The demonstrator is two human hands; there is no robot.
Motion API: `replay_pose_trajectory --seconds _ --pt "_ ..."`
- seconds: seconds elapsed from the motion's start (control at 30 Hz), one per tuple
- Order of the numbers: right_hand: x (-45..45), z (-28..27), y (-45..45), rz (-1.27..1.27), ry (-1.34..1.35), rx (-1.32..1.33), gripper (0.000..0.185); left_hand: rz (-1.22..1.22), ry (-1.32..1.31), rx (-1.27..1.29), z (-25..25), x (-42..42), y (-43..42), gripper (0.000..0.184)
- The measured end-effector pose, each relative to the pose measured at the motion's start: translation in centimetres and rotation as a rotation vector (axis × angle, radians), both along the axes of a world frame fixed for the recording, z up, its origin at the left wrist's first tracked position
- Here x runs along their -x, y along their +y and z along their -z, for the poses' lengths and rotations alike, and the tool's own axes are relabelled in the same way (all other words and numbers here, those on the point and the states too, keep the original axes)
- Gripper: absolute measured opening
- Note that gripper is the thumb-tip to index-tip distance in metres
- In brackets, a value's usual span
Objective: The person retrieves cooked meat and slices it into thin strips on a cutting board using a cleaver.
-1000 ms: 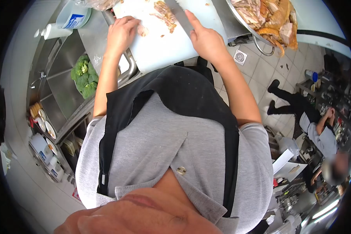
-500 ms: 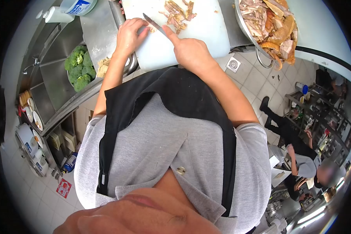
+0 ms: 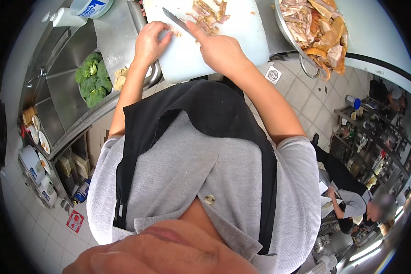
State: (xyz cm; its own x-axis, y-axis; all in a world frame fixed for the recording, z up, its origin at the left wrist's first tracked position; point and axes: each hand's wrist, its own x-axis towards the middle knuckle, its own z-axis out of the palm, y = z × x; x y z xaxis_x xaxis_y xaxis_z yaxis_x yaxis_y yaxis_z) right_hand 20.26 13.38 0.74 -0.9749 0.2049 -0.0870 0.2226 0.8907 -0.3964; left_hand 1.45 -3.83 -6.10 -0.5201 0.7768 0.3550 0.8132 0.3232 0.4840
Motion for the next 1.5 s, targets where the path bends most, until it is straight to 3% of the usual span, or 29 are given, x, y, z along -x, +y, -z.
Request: replay_pose_trajectory --seconds 0.27,0.33,0.37,0.53,0.8,0.9,1.1,1.2,1.27,1.3,1.37,1.4,1.43,1.5 --pt "1.3 3.4 -1.0 -0.004 -0.098 0.036 0.073 0.046 0.021 0.023 0.2 0.2 0.3 0.017" --pt "3.5 5.0 -0.3 -0.011 0.278 0.034 0.072 0.067 0.015 0.077 -0.3 0.4 0.5 0.017" --pt "3.4 4.8 0.1 0.003 0.29 0.026 0.072 0.081 0.027 0.07 -0.5 0.5 0.6 0.017" --pt "1.3 -0.2 1.9 0.159 0.076 0.178 0.07 0.187 0.036 0.13 -0.8 0.8 2.5 0.019" --pt "-3.2 0.1 7.6 0.447 -0.142 -0.035 0.075 0.269 0.142 0.205 -1.5 0.9 6.3 0.017" --pt "-2.2 1.1 6.8 0.385 -0.194 -0.086 0.077 0.266 0.173 0.204 -1.9 0.9 6.5 0.023" --pt "1.6 1.5 3.9 0.222 -0.022 -0.089 0.076 0.218 0.183 0.247 -3.1 1.0 5.8 0.037" --pt "1.4 0.2 3.9 0.223 0.104 0.003 0.074 0.208 0.192 0.306 -3.4 1.2 6.0 0.05" --pt "0.6 1.2 5.4 0.32 0.21 0.06 0.072 0.296 0.278 0.213 -3.6 1.6 7.0 0.068" --pt "0.1 1.6 6.1 0.317 0.218 0.054 0.072 0.293 0.286 0.207 -3.5 1.7 7.6 0.068" --pt "-0.9 2.4 7.5 0.526 0.181 0.512 0.071 0.372 0.401 0.387 -2.9 1.8 9.2 0.077" --pt "-1.2 2.7 7.6 0.585 0.242 0.714 0.073 0.415 0.378 0.409 -2.7 1.9 9.8 0.069" --pt "-1.5 3.7 8.0 0.582 0.251 0.708 0.073 0.413 0.386 0.402 -3.0 2.0 10.1 0.069" --pt "-2.2 6.3 9.1 0.685 0.32 1.042 0.074 0.47 0.252 0.612 -3.6 1.7 11.4 0.054"
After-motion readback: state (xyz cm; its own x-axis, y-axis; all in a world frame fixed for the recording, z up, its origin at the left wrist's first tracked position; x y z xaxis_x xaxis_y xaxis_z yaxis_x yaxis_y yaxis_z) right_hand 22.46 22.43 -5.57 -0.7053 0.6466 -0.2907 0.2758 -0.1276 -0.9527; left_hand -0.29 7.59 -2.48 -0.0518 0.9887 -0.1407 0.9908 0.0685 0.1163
